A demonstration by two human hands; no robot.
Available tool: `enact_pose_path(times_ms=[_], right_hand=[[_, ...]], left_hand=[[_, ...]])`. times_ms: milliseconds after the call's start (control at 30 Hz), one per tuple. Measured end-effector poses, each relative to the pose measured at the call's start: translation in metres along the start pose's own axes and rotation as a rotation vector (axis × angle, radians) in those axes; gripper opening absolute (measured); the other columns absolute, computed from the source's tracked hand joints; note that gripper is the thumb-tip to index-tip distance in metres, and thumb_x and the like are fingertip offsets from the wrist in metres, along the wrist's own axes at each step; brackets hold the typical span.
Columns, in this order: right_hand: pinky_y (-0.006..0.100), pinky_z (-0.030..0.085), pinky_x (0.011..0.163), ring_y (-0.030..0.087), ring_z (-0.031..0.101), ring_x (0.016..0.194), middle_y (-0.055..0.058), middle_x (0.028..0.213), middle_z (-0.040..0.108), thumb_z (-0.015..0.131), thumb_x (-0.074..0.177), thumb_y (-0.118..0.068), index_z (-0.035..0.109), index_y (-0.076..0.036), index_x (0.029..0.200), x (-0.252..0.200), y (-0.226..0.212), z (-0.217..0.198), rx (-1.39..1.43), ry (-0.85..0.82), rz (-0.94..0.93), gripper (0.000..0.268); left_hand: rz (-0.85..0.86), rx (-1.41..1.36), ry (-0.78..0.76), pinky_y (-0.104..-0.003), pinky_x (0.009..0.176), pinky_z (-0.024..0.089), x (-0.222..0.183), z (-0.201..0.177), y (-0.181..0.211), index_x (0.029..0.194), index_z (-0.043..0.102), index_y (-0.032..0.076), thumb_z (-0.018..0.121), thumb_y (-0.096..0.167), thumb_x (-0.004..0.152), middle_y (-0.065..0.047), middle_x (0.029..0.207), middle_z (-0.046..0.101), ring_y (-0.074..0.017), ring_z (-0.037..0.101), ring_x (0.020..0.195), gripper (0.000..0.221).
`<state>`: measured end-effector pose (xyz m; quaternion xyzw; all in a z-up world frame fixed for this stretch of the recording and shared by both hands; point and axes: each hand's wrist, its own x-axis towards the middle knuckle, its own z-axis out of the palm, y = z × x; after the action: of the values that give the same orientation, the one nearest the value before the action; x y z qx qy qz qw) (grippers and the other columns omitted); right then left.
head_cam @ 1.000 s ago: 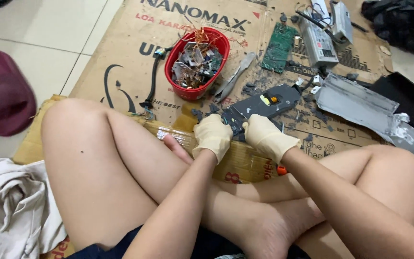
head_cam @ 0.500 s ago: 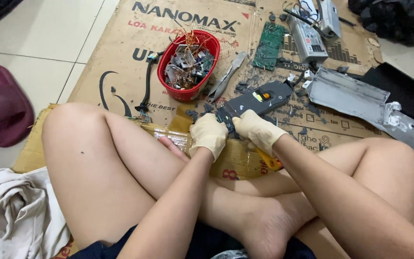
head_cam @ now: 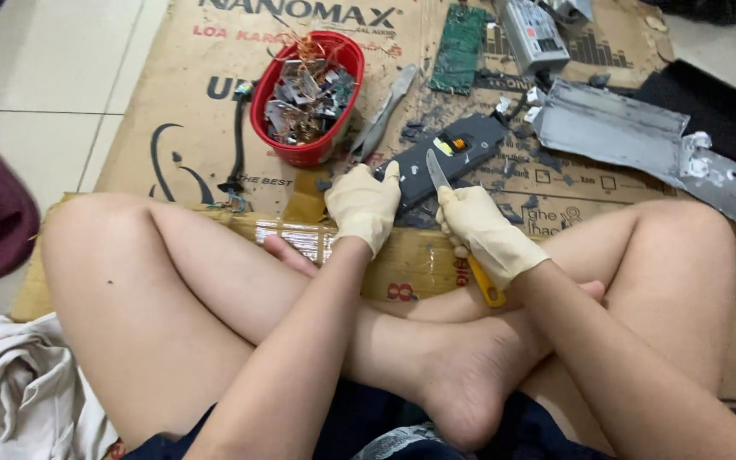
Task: A person wearing gloves uses a small tool to disassemble an electronic component while sitting on the floor.
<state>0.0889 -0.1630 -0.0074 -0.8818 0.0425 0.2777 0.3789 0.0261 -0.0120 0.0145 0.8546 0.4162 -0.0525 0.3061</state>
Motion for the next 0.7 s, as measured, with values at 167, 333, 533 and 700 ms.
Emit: enact_pose_path(times_ms=[167, 333, 533, 700], right_hand=[[0.026, 0.042, 0.027, 0.009, 0.041, 0.029, -0.002, 0.045, 0.042, 0.047, 0.100, -0.035, 0.061, -0.008, 0.074, -0.029, -0.006, -0.006, 0.240, -0.067, 0.084, 0.040], [0.025, 0.034, 0.025, 0.005, 0.032, 0.025, -0.006, 0.041, 0.032, 0.048, 0.098, -0.030, 0.052, -0.010, 0.075, -0.043, -0.017, -0.011, 0.380, -0.116, 0.122, 0.031], [0.025, 0.035, 0.029, 0.007, 0.035, 0.031, -0.004, 0.046, 0.040, 0.042, 0.102, -0.039, 0.059, -0.006, 0.083, -0.022, 0.004, 0.007, 0.319, -0.214, 0.082, 0.041], [0.033, 0.038, 0.025, 0.016, 0.046, 0.027, 0.007, 0.043, 0.054, 0.053, 0.093, -0.035, 0.069, -0.007, 0.073, 0.004, 0.024, 0.028, 0.339, -0.174, 0.046, 0.038]], left_hand=[[-0.057, 0.053, -0.082, -0.043, 0.108, 0.041, 0.007, 0.004, 0.010, 0.125, 0.068, 0.018, 0.036, 0.062, 0.098, -0.010, 0.126, 0.071, -0.0264, 0.062, 0.127, 0.061], [-0.089, 0.004, -0.088, -0.041, 0.109, 0.039, 0.007, 0.007, 0.012, 0.127, 0.067, 0.022, 0.035, 0.058, 0.100, -0.007, 0.127, 0.071, -0.0238, 0.060, 0.129, 0.056], [0.046, 0.095, 0.054, -0.043, 0.106, 0.040, -0.001, 0.029, 0.012, 0.120, 0.068, 0.012, 0.028, 0.046, 0.105, -0.011, 0.125, 0.069, -0.0293, 0.062, 0.121, 0.055], [0.003, 0.170, 0.127, -0.045, 0.100, 0.044, 0.009, 0.040, 0.018, 0.112, 0.069, 0.011, 0.032, 0.045, 0.104, -0.011, 0.118, 0.071, -0.0327, 0.066, 0.114, 0.051]])
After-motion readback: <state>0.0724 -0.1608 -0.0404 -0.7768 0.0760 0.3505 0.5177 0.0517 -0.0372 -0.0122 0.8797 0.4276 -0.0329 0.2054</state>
